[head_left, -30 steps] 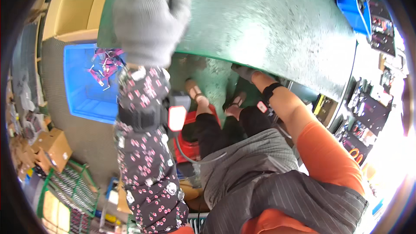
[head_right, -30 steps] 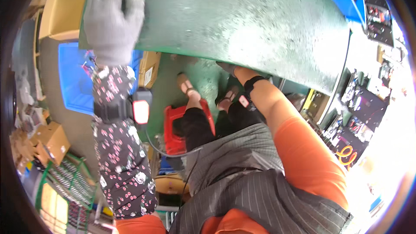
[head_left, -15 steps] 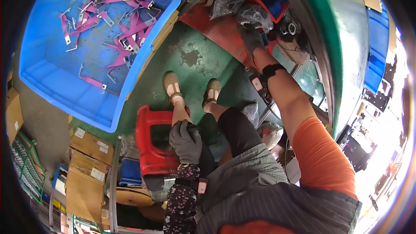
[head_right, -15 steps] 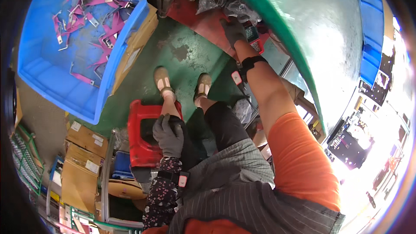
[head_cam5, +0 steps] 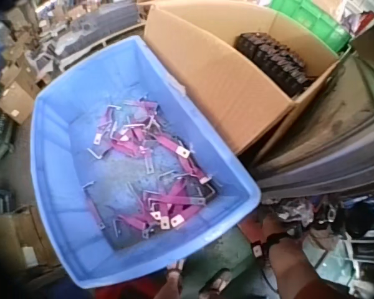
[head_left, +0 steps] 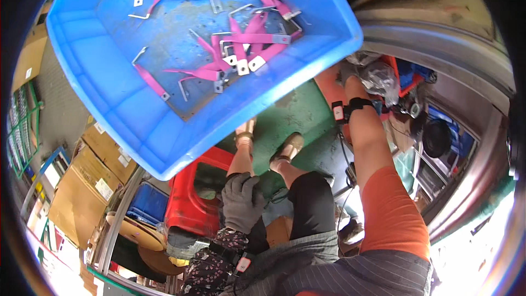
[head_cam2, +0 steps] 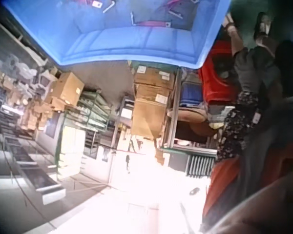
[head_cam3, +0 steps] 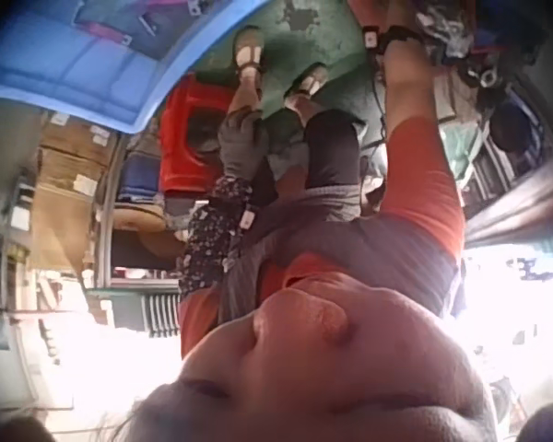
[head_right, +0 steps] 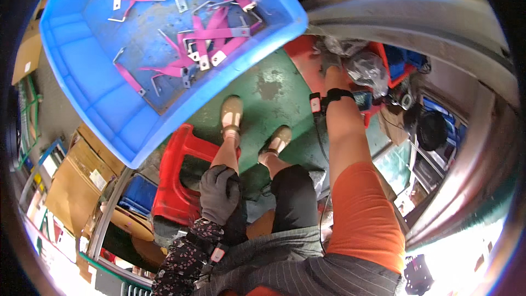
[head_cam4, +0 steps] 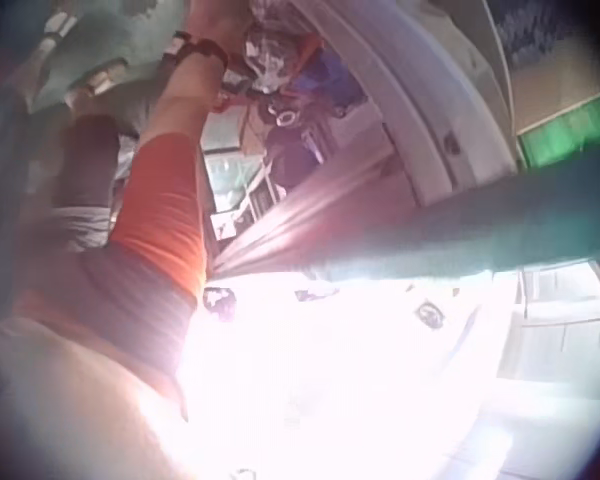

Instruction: Assemble and fasten metal enclosures for power supplies or inverters using an electric screwdriver.

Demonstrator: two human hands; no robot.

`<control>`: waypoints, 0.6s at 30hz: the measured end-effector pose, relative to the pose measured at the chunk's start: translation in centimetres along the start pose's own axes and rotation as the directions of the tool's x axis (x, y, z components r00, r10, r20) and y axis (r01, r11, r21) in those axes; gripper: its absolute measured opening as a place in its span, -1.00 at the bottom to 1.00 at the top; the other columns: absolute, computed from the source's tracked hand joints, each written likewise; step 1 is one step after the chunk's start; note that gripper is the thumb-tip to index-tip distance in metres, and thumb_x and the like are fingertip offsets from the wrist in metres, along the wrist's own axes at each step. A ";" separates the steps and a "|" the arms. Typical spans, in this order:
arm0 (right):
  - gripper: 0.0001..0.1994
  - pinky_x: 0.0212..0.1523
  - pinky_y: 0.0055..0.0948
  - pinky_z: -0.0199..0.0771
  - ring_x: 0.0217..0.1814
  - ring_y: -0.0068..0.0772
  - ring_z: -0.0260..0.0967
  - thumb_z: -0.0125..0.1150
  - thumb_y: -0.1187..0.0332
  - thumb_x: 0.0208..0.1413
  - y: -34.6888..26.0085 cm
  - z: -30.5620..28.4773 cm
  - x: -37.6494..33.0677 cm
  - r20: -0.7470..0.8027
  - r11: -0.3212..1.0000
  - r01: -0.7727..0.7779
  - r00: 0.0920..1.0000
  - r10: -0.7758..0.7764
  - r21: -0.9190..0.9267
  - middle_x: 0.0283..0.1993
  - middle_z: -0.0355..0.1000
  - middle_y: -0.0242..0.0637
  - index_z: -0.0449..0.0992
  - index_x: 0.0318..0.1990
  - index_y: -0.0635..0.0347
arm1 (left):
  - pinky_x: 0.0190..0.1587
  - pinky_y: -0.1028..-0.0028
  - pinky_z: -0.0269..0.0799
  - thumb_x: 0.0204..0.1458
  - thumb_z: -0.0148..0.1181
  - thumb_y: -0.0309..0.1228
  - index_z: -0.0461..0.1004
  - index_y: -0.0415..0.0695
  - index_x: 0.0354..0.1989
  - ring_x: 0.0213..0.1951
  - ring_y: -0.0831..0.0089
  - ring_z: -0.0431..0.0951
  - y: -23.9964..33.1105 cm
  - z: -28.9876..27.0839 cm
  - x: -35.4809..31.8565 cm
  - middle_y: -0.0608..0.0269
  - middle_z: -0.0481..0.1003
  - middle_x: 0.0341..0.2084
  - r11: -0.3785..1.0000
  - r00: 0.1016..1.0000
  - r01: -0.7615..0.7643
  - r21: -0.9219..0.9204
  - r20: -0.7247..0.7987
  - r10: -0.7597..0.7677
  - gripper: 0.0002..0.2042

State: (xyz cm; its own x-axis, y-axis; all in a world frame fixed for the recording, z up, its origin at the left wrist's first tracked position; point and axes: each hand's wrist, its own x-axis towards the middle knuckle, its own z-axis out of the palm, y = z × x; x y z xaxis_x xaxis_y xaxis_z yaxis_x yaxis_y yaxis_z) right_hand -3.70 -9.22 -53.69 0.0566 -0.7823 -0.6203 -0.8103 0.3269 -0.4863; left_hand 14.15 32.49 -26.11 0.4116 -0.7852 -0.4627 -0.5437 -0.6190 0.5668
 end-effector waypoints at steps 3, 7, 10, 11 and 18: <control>-0.68 -0.69 -0.43 0.21 -0.67 -0.45 0.19 0.06 -0.02 0.06 -3.2 3.9 -0.8 0.241 0.818 -0.416 0.907 0.345 0.396 -0.58 0.29 -0.32 0.41 -0.32 0.04 | -0.05 0.17 0.26 -0.21 0.16 -0.43 0.36 -0.02 -0.13 -0.08 0.12 0.36 -0.9 -1.7 -0.5 0.19 0.38 -0.17 0.999 0.999 0.037 0.008 -0.021 -0.037 -0.64; -0.76 -0.70 -0.42 0.17 -0.69 -0.44 0.17 0.00 0.11 0.13 3.1 -3.0 4.5 0.024 0.865 -0.275 0.956 0.292 0.420 -0.62 0.30 -0.35 0.38 -0.42 0.05 | -0.05 0.17 0.27 -0.20 0.16 -0.43 0.36 -0.01 -0.13 -0.08 0.13 0.36 1.4 0.5 0.8 0.20 0.38 -0.16 0.997 1.000 -0.022 -0.076 0.006 0.023 -0.64; -0.77 -0.69 -0.46 0.13 -0.64 -0.48 0.21 -0.01 0.13 0.14 -0.2 2.3 -2.1 0.036 0.609 -0.298 0.914 0.404 0.735 -0.55 0.36 -0.36 0.40 -0.39 0.07 | -0.05 0.17 0.27 -0.18 0.17 -0.42 0.37 -0.01 -0.14 -0.08 0.13 0.36 0.4 -1.1 -0.4 0.21 0.38 -0.17 0.997 0.997 0.050 0.050 0.055 -0.053 -0.66; -0.79 -0.63 -0.44 0.17 -0.59 -0.47 0.24 -0.02 0.15 0.13 -0.3 1.3 -3.0 0.005 0.636 -0.273 0.921 0.389 0.722 -0.52 0.37 -0.35 0.40 -0.36 0.06 | -0.08 0.18 0.27 -0.17 0.15 -0.37 0.37 -0.01 -0.14 -0.07 0.16 0.36 0.2 -0.7 -0.5 0.22 0.39 -0.15 0.998 0.998 0.037 0.055 0.052 -0.040 -0.67; -0.82 -0.35 -0.34 0.37 -0.36 -0.40 0.38 -0.02 0.28 0.09 6.4 -4.2 -1.5 -0.411 0.994 0.011 0.910 -0.054 -0.106 -0.37 0.43 -0.28 0.45 -0.23 0.08 | -0.13 0.21 0.29 -0.14 0.12 -0.31 0.41 0.01 -0.22 -0.12 0.20 0.39 1.5 2.0 -0.6 0.25 0.41 -0.20 0.997 0.996 -0.043 0.062 0.081 0.038 -0.74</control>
State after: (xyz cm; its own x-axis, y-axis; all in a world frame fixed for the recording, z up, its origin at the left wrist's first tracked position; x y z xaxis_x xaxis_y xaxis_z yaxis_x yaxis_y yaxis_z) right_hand -11.37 -8.21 -53.30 -0.1450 -0.9474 -0.2853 -0.8667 0.2607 -0.4253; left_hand 11.65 32.01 -26.30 0.3297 -0.8043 -0.4944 -0.6051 -0.5820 0.5433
